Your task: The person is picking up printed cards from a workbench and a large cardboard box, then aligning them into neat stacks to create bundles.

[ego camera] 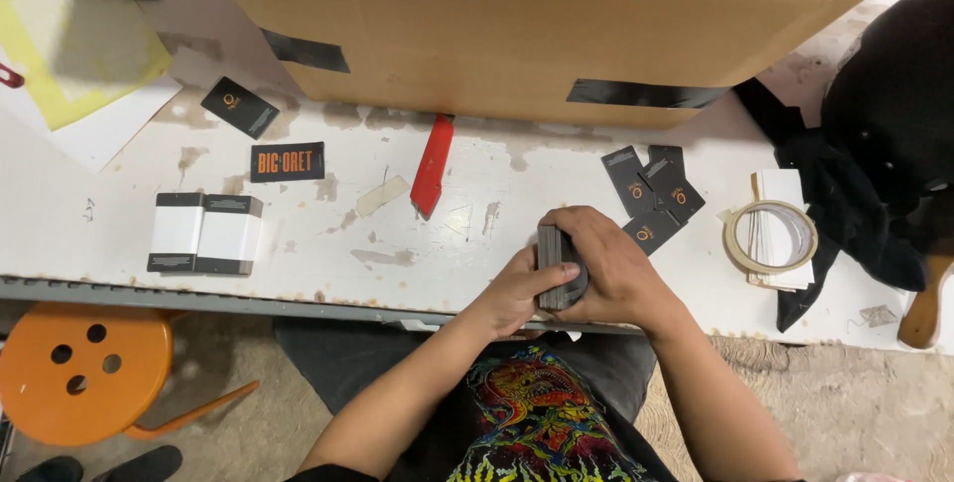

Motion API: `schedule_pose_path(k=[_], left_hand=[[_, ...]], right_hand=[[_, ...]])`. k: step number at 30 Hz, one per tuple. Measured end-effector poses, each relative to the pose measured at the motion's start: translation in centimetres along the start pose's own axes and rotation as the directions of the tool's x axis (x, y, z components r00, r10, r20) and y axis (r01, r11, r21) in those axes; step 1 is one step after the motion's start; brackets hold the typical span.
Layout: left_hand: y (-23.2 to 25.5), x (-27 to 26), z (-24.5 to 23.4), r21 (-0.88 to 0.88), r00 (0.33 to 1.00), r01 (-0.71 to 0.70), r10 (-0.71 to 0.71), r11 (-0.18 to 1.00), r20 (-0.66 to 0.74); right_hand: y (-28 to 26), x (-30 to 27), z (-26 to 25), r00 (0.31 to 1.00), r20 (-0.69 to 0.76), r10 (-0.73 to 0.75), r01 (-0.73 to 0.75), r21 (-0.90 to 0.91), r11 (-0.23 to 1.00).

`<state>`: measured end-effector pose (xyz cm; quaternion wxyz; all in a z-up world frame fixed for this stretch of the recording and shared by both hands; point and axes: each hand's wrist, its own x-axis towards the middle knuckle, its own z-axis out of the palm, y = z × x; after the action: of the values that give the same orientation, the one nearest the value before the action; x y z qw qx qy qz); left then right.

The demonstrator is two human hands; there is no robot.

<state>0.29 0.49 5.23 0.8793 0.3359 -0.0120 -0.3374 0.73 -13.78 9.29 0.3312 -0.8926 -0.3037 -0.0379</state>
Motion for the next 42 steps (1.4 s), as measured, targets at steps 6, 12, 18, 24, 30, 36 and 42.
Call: schedule_pose_path(k=[6, 12, 18, 24, 30, 36, 42], left_hand=[[0.1, -0.3, -1.9, 0.112, 1.000, -0.006, 0.007, 0.994, -0.005], [9.1, -1.8, 3.0, 0.212, 0.991, -0.095, 0.112, 0.973, -0.069], [8.3, 4.3, -4.2, 0.220, 0.994, -0.105, 0.110, 0.970, -0.012], [8.2, 4.6, -5.1, 0.455, 0.987, -0.145, 0.163, 0.879, -0.002], [9.0, 4.5, -3.9, 0.420, 0.983, -0.158, 0.184, 0.894, -0.024], [8.6, 4.6, -4.3, 0.368, 0.967, -0.172, 0.227, 0.914, -0.112], [8.5, 4.9, -4.1, 0.372, 0.976, -0.150, 0.196, 0.916, -0.091]], right_hand=[[-3.1, 1.0, -0.7, 0.997, -0.028, 0.069, -0.063, 0.151, 0.987], [7.0, 0.9, 4.9, 0.873, -0.197, 0.447, -0.190, 0.706, 0.682], [5.6, 5.4, 3.1, 0.860, -0.173, 0.481, -0.126, 0.841, 0.526], [10.6, 3.3, 6.6, 0.866, -0.139, 0.481, -0.154, 0.839, 0.521], [7.9, 4.2, 5.0, 0.889, -0.121, 0.442, -0.241, 0.697, 0.675], [5.1, 5.6, 3.7, 0.855, -0.040, 0.516, -0.253, 0.838, 0.483], [5.1, 5.9, 3.3, 0.851, -0.053, 0.523, -0.222, 0.865, 0.449]])
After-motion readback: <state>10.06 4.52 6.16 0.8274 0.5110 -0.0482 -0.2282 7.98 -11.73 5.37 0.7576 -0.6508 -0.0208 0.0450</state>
